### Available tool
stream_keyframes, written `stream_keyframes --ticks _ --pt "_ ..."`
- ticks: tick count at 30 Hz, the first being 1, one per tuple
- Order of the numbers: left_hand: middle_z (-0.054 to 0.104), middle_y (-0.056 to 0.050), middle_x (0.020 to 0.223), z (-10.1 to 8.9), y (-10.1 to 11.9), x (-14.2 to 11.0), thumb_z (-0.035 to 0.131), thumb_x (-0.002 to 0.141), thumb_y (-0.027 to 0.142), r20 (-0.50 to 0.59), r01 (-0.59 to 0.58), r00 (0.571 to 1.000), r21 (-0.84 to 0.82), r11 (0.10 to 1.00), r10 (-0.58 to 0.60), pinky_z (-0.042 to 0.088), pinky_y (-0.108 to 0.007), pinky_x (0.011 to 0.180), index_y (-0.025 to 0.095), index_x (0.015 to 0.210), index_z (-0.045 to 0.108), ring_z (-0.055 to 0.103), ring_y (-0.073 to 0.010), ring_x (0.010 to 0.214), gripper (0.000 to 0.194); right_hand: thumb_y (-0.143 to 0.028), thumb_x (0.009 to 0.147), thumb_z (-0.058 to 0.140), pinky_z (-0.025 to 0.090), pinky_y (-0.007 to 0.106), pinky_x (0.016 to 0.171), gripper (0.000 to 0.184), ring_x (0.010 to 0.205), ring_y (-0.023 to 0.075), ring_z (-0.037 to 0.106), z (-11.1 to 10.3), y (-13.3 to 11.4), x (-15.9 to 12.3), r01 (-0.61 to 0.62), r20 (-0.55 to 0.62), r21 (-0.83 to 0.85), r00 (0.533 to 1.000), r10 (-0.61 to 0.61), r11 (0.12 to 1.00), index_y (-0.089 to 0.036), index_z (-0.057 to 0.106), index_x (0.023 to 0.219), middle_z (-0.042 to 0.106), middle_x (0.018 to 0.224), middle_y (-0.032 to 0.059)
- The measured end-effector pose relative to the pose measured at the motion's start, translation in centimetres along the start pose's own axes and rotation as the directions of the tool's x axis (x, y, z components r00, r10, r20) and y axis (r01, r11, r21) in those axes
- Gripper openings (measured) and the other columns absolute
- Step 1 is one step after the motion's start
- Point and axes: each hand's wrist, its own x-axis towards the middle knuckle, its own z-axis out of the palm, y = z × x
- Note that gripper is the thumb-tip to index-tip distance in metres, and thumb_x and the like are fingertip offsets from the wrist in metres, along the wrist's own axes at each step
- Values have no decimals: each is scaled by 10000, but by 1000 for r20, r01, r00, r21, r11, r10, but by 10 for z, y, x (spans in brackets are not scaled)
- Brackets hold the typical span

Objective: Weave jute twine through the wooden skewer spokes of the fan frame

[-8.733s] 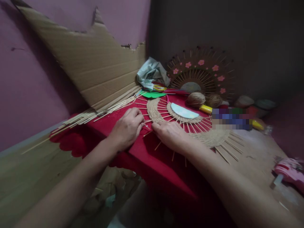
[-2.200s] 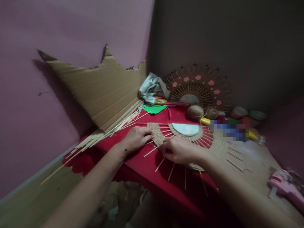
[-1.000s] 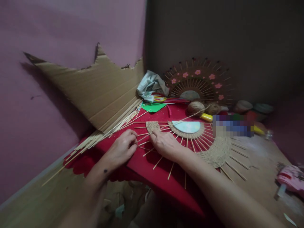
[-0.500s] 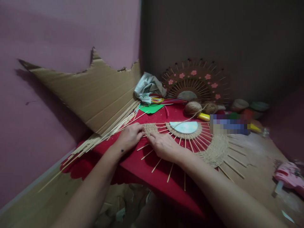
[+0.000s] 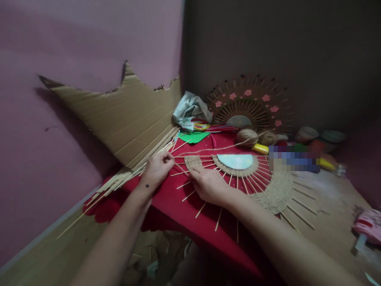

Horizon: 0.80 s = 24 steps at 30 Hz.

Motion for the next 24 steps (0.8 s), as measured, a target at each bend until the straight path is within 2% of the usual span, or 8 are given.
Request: stream_keyframes --ticks 2,5,8,12,16,24 --pt "649 -14 679 0 7 -1 476 712 277 4 43 999 168 985 -45 379 -235 569 176 772 638 572 -150 625 200 -175 840 433 318 261 583 167 765 160 581 -4 1 3 -26 29 43 999 25 999 -182 584 912 633 936 50" --pt "683 -61 784 -2 20 -6 427 761 276 11 93 994 422 902 -108 406 -284 625 198 838 639 621 -218 733 238 -204 858 436 345 253 611 159 750 157 592 -11 4 12 -78 85 110 994 69 991 -192 591 893 649 856 38" --pt "692 -109 830 -2 29 -13 383 791 276 23 113 988 551 827 -151 428 -347 653 204 894 635 640 -293 799 281 -202 875 420 383 250 651 187 801 163 605 -12 6 27 -124 70 64 990 119 990 -191 588 955 645 890 51" --pt "695 -134 840 -1 31 -17 366 804 267 28 103 988 598 795 -149 447 -386 675 193 926 625 649 -327 817 296 -231 914 355 433 285 651 275 834 196 622 -4 5 51 -158 34 -91 986 162 983 -198 590 1052 596 1008 90" --pt "695 -147 860 -2 28 -15 362 811 255 20 118 987 603 789 -162 453 -381 668 182 920 621 654 -332 832 290 -214 922 340 472 320 647 290 874 231 622 0 2 69 -104 52 -131 992 111 986 -173 610 1018 576 1015 114" --pt "693 -151 835 -4 26 -12 370 803 273 19 138 982 600 788 -187 434 -361 651 189 921 633 650 -325 823 300 -145 909 340 503 338 656 278 862 241 628 -9 2 72 11 99 -164 995 5 986 -110 596 1010 587 987 138"
